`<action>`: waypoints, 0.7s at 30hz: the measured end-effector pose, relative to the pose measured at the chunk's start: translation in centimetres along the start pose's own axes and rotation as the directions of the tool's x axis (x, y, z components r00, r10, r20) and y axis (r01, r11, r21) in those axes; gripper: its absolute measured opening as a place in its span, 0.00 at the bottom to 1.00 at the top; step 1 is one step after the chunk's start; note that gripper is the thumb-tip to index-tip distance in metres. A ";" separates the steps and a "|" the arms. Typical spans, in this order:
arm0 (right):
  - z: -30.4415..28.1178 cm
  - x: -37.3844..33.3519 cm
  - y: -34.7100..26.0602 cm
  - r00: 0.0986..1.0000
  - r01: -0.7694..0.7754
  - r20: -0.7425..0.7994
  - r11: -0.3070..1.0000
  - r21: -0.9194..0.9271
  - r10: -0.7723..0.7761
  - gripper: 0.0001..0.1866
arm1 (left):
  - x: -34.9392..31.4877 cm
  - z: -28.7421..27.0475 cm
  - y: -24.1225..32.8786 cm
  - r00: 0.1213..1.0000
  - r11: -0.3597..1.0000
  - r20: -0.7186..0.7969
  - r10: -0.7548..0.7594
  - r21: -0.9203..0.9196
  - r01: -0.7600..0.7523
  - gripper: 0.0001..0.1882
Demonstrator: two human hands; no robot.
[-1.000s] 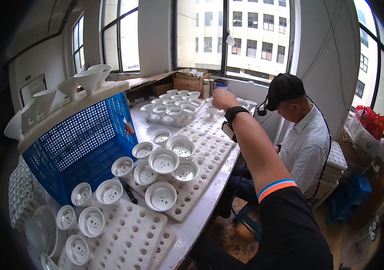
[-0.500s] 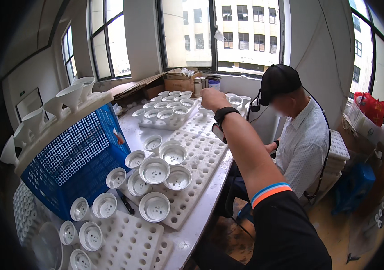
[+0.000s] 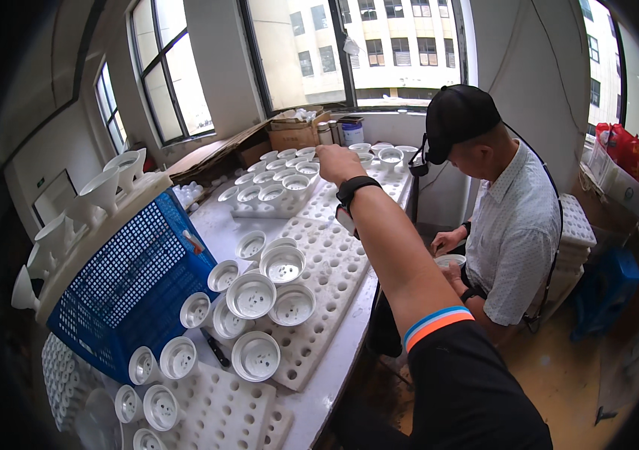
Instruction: The person is assembling or inspecting lighting fixture components at a workbench.
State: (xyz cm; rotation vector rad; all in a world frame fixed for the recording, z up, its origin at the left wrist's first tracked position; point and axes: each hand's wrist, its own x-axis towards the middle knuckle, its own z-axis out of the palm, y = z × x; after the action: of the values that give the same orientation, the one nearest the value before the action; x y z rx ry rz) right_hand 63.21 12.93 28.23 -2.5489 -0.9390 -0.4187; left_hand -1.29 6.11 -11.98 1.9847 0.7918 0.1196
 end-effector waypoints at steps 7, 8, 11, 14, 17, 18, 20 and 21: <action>1.4 -0.3 1.1 1.000 -0.031 0.001 0.999 -0.011 0.031 0.15 | 0.8 -0.2 1.7 0.997 0.992 -0.003 -0.077 0.098 0.077 0.23; 1.6 -0.5 1.4 1.000 -0.017 -0.023 1.000 0.002 0.017 0.15 | 0.9 -0.3 2.0 0.996 0.990 -0.004 -0.089 0.111 0.089 0.23; 1.5 -0.8 2.0 0.999 -0.015 -0.049 1.000 0.009 0.015 0.15 | 0.9 -0.3 2.9 0.992 0.981 -0.009 -0.123 0.150 0.123 0.23; 1.3 -0.4 2.5 0.997 -0.030 -0.071 0.999 0.018 0.031 0.15 | 1.2 -0.6 3.6 0.989 0.970 -0.008 -0.149 0.196 0.147 0.22; 0.9 -0.1 2.9 0.997 -0.025 -0.075 0.999 0.033 0.027 0.19 | 1.4 -0.3 4.3 0.984 0.956 -0.001 -0.177 0.236 0.172 0.22; 0.8 0.0 2.9 0.998 -0.021 -0.065 0.999 0.039 0.024 0.24 | 1.5 -0.3 4.5 0.982 0.951 0.002 -0.187 0.250 0.180 0.22; 0.8 0.1 2.9 0.996 -0.045 -0.070 0.998 0.043 0.048 0.22 | 1.9 -0.3 4.8 0.979 0.940 0.010 -0.204 0.280 0.193 0.22; 0.5 -0.1 2.0 0.997 -0.021 -0.071 0.999 0.029 0.023 0.18 | 1.1 -0.5 5.5 0.976 0.933 -0.007 -0.217 0.293 0.210 0.22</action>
State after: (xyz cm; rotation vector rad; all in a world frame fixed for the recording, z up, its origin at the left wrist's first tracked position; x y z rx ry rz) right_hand 64.55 11.76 27.27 -2.4994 -0.8842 -0.4833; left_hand 2.04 5.34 -7.48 2.1534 1.0524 -0.1606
